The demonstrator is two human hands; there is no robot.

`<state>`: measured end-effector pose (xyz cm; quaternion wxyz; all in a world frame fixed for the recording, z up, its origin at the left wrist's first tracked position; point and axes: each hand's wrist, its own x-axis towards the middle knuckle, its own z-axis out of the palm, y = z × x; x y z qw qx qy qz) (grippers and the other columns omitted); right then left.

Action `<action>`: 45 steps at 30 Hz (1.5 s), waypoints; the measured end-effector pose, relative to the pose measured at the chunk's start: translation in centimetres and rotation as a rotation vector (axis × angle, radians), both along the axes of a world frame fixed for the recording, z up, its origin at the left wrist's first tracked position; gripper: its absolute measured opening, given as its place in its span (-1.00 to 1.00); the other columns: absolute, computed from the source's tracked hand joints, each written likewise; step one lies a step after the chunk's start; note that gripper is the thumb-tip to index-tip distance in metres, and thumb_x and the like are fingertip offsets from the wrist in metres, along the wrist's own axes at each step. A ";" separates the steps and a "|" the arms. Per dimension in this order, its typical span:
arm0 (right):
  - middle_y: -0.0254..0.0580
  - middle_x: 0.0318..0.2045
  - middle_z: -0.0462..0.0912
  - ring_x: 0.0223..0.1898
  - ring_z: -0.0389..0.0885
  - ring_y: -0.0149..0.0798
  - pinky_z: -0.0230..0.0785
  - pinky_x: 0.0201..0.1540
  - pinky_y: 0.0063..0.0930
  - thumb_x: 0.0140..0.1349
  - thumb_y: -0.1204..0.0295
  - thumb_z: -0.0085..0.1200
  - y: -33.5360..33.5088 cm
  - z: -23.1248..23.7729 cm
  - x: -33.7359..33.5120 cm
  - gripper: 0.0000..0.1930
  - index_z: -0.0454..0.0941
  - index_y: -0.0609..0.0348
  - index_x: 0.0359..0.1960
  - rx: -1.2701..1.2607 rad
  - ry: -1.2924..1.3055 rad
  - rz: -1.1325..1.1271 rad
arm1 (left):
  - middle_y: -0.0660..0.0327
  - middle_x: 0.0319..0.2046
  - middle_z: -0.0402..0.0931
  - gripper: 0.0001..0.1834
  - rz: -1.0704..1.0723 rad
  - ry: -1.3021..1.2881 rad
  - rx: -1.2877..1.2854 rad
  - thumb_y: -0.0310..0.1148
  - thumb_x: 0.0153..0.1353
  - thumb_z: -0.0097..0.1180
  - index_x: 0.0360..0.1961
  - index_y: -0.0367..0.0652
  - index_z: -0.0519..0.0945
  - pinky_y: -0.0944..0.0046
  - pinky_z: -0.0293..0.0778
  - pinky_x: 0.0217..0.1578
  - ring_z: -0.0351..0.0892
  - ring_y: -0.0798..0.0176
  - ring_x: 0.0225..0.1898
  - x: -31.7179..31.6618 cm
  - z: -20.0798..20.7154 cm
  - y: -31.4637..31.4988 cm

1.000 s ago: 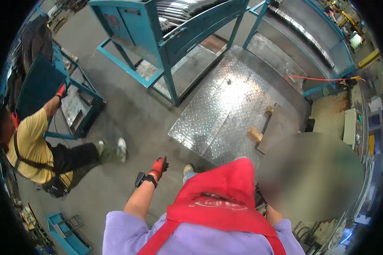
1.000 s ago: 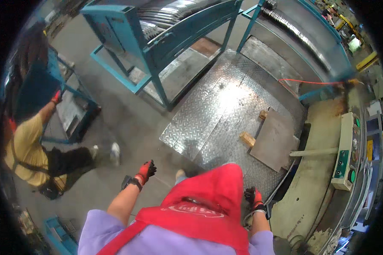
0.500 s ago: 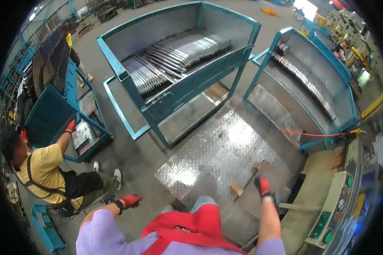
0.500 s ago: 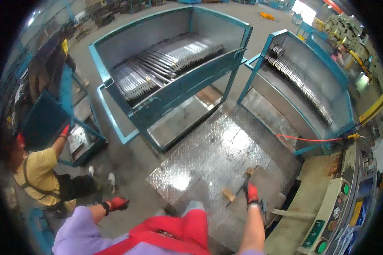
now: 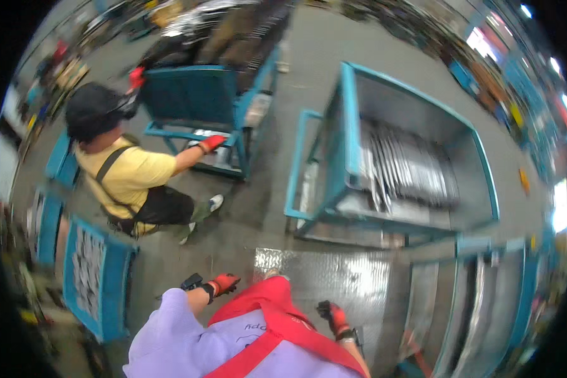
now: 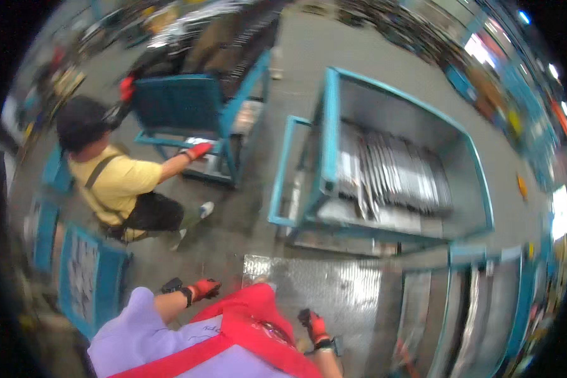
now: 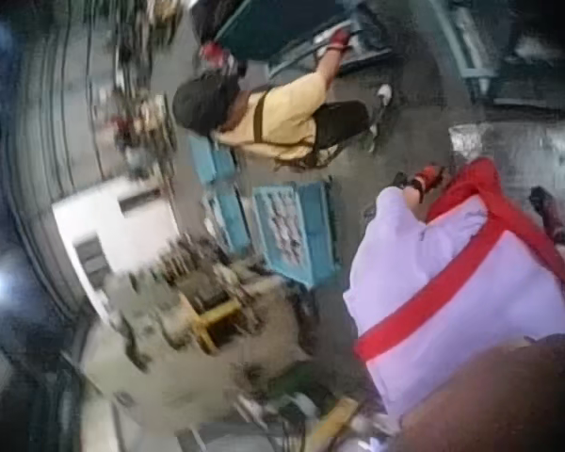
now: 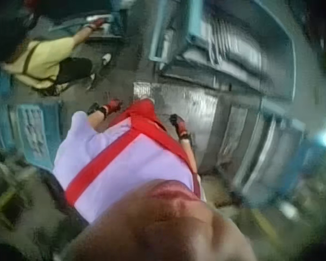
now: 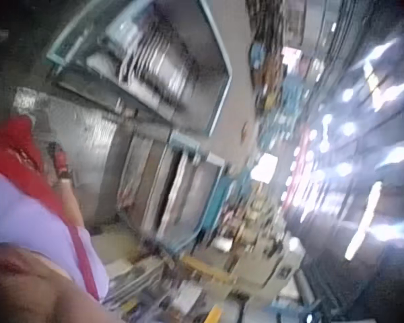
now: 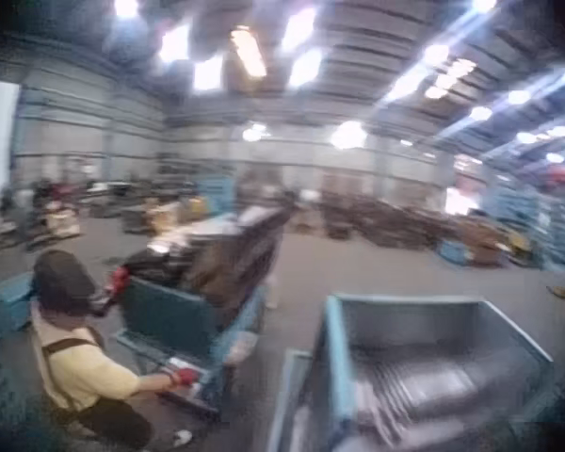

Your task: Operating a stamping press to form metal parts and organizing them into storage bins.

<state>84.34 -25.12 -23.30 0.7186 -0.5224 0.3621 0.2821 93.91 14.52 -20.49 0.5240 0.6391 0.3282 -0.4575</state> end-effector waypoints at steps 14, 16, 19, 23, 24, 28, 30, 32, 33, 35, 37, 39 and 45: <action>-0.11 -0.23 0.52 -0.18 0.46 -0.30 0.21 -0.06 -0.54 0.17 0.45 -0.20 3.2 23.4 41.9 -0.72 0.40 0.34 -0.13 -0.246 -0.979 0.565 | 0.27 -0.56 0.43 -0.67 0.792 -0.294 0.094 -0.07 0.05 -0.01 -0.34 -0.12 0.43 0.35 0.28 -0.59 0.39 0.36 -0.56 4.1 -5.5 -1.1; -0.11 -0.23 0.52 -0.17 0.46 -0.29 0.21 -0.05 -0.51 0.16 0.48 -0.19 5.4 24.9 48.5 -0.72 0.38 0.31 -0.11 -0.393 -1.160 0.730 | 0.26 -0.52 0.43 -0.69 0.902 -0.281 0.097 -0.08 0.07 -0.03 -0.33 -0.10 0.42 0.34 0.29 -0.58 0.41 0.35 -0.53 4.9 -2.8 -2.3; -0.12 -0.28 0.51 -0.17 0.44 -0.27 0.23 -0.08 -0.46 0.14 0.51 -0.15 9.5 26.3 59.3 -0.72 0.37 0.27 -0.09 -0.694 -1.678 0.975 | 0.27 -0.52 0.43 -0.72 1.169 -0.311 0.086 -0.10 0.10 -0.06 -0.34 -0.09 0.43 0.35 0.31 -0.56 0.43 0.33 -0.52 3.9 -0.9 -5.5; -0.04 -0.09 0.41 -0.02 0.35 -0.16 0.16 0.04 -0.41 0.09 0.57 -0.19 19.7 33.1 70.0 -0.63 0.31 0.24 0.00 -0.528 -1.314 1.070 | 0.27 -0.55 0.44 -0.69 1.128 -0.148 0.307 -0.07 0.08 -0.04 -0.41 -0.11 0.46 0.37 0.31 -0.57 0.42 0.37 -0.55 2.3 3.2 -8.7; -0.07 -0.01 0.36 0.01 0.31 -0.23 0.15 0.04 -0.43 0.15 0.51 -0.20 20.7 32.2 76.2 -0.62 0.27 0.25 0.05 -0.685 -1.438 1.138 | 0.28 -0.56 0.44 -0.68 1.044 -0.189 0.359 -0.06 0.07 -0.04 -0.41 -0.11 0.46 0.38 0.29 -0.59 0.41 0.38 -0.56 2.3 4.1 -9.6; 0.06 0.07 0.24 0.11 0.17 -0.14 -0.01 0.13 -0.38 0.20 0.31 -0.18 30.3 32.7 92.1 -0.57 0.19 0.11 0.11 -0.708 -1.879 0.819 | 0.28 -0.58 0.43 -0.63 1.292 -0.055 0.416 -0.01 0.05 -0.05 -0.38 -0.13 0.47 0.38 0.28 -0.60 0.38 0.39 -0.57 1.9 7.6 -14.6; 0.07 0.11 0.18 0.17 0.10 -0.09 -0.09 0.18 -0.35 0.21 0.29 -0.21 32.7 31.5 99.7 -0.55 0.14 0.07 0.15 -1.020 -2.068 1.091 | 0.27 -0.63 0.41 -0.67 1.534 -0.030 0.408 -0.06 0.04 -0.05 -0.48 -0.13 0.46 0.37 0.25 -0.61 0.34 0.38 -0.62 2.2 10.2 -16.5; -0.04 0.10 0.24 0.12 0.19 -0.06 -0.05 0.17 -0.32 0.21 0.35 -0.26 36.2 31.3 100.9 -0.59 0.16 0.05 0.13 -1.211 -2.305 1.327 | 0.26 -0.68 0.38 -0.68 1.678 0.029 0.468 -0.09 0.03 -0.05 -0.56 -0.14 0.45 0.36 0.22 -0.62 0.31 0.36 -0.65 1.5 11.6 -19.9; -0.09 0.07 0.29 0.09 0.24 -0.08 0.02 0.14 -0.28 0.19 0.44 -0.27 37.8 30.8 98.4 -0.62 0.23 -0.04 0.08 -0.766 -1.853 1.164 | 0.26 -0.67 0.39 -0.68 1.766 0.014 0.472 -0.09 0.04 -0.05 -0.55 -0.14 0.46 0.36 0.22 -0.63 0.32 0.36 -0.65 -0.2 11.0 -23.3; -0.08 0.05 0.31 0.08 0.25 -0.08 0.02 0.14 -0.29 0.19 0.40 -0.26 38.6 31.0 98.9 -0.64 0.26 0.02 0.06 -0.772 -1.931 1.143 | 0.26 -0.61 0.42 -0.68 1.872 -0.013 0.472 -0.06 0.05 -0.07 -0.51 -0.12 0.46 0.36 0.23 -0.65 0.34 0.34 -0.66 -0.7 10.6 -26.4; -0.05 0.00 0.35 0.07 0.26 -0.09 0.04 0.13 -0.31 0.20 0.33 -0.24 37.7 31.6 100.2 -0.65 0.32 0.13 0.01 -0.820 -2.081 1.095 | 0.23 -0.58 0.41 -0.65 1.963 0.122 0.372 -0.04 0.05 -0.07 -0.39 -0.12 0.44 0.34 0.27 -0.65 0.35 0.36 -0.64 -0.8 11.0 -27.9; -0.02 -0.04 0.40 0.06 0.27 -0.10 0.05 0.11 -0.33 0.20 0.26 -0.21 35.1 32.7 101.8 -0.63 0.37 0.24 -0.04 -0.902 -2.232 1.048 | 0.24 -0.59 0.39 -0.66 1.657 -0.042 0.459 -0.04 0.05 -0.06 -0.37 -0.10 0.43 0.34 0.25 -0.66 0.36 0.36 -0.63 -1.8 10.3 -29.3; -0.04 -0.05 0.42 -0.01 0.34 -0.12 0.07 0.08 -0.38 0.19 0.27 -0.20 33.0 41.0 89.2 -0.64 0.42 0.25 -0.08 -0.557 -2.127 0.967 | 0.24 -0.58 0.42 -0.70 1.982 -0.052 0.302 -0.06 0.05 -0.04 -0.39 -0.06 0.43 0.28 0.26 -0.63 0.38 0.32 -0.61 -3.1 7.9 -26.9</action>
